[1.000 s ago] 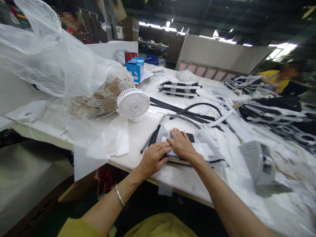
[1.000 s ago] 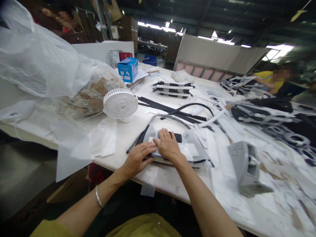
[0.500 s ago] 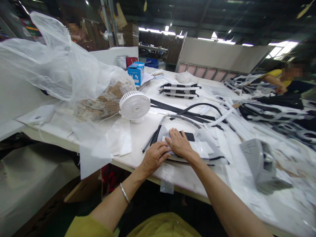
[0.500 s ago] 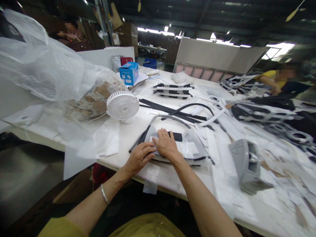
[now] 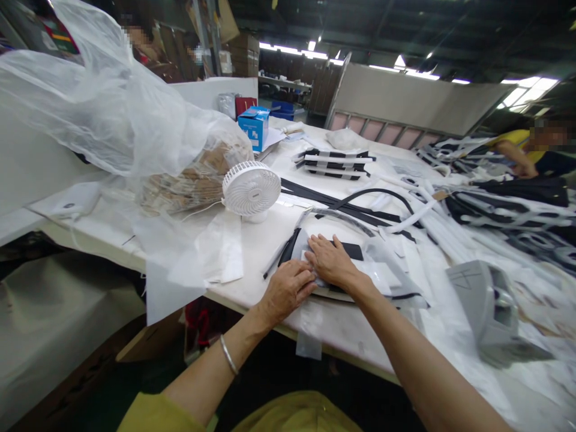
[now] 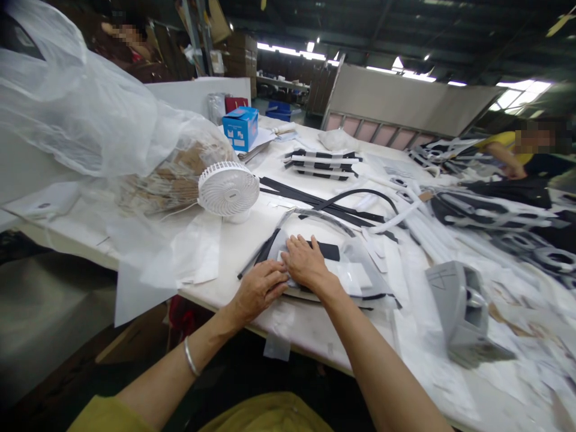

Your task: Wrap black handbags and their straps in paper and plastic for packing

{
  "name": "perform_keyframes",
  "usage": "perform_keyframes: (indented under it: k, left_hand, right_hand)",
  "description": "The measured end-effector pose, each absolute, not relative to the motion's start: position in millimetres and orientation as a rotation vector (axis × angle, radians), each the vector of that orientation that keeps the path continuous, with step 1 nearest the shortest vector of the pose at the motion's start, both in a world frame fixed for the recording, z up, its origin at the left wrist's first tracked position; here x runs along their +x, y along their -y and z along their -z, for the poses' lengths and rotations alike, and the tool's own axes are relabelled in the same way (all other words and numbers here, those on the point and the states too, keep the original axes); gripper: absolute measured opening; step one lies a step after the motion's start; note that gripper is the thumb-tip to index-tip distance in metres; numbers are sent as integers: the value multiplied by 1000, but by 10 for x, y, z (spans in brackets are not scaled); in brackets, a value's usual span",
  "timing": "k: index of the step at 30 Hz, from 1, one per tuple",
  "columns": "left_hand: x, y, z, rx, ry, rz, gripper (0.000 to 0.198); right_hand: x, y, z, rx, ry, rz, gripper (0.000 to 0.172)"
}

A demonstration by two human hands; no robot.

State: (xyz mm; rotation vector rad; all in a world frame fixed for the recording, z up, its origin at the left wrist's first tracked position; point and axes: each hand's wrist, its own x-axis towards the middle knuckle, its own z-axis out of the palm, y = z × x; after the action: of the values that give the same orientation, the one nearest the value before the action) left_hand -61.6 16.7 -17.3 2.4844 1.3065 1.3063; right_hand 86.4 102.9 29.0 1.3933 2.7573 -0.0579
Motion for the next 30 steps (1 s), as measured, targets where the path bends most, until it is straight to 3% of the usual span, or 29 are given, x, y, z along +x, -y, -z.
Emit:
perform_keyframes:
  k: [6,12,16,25,30]
  left_hand:
    - [-618,-159,157,2469,-1324,-1285,15]
    - [-627,-143,167,2424,-1295,-1319,11]
    - [-621,-140,204,2400,-1301,-1350,9]
    - [-605,-118,196,2373,-1355,-1359,28]
    - [-614,-119,177,2422,-1291,-1400,22]
  right_hand:
    - [761,-1125,-322,1189,-2791,178,34]
    - [972,-1191,-373,1702,-2865,632,44]
    - [1133,-1221,-298,2078,-2692,422,46]
    - [1050,-1267,-136,1754,-2718,147,40]
    - [1038,-1210,-122,1727,-2770,186,43]
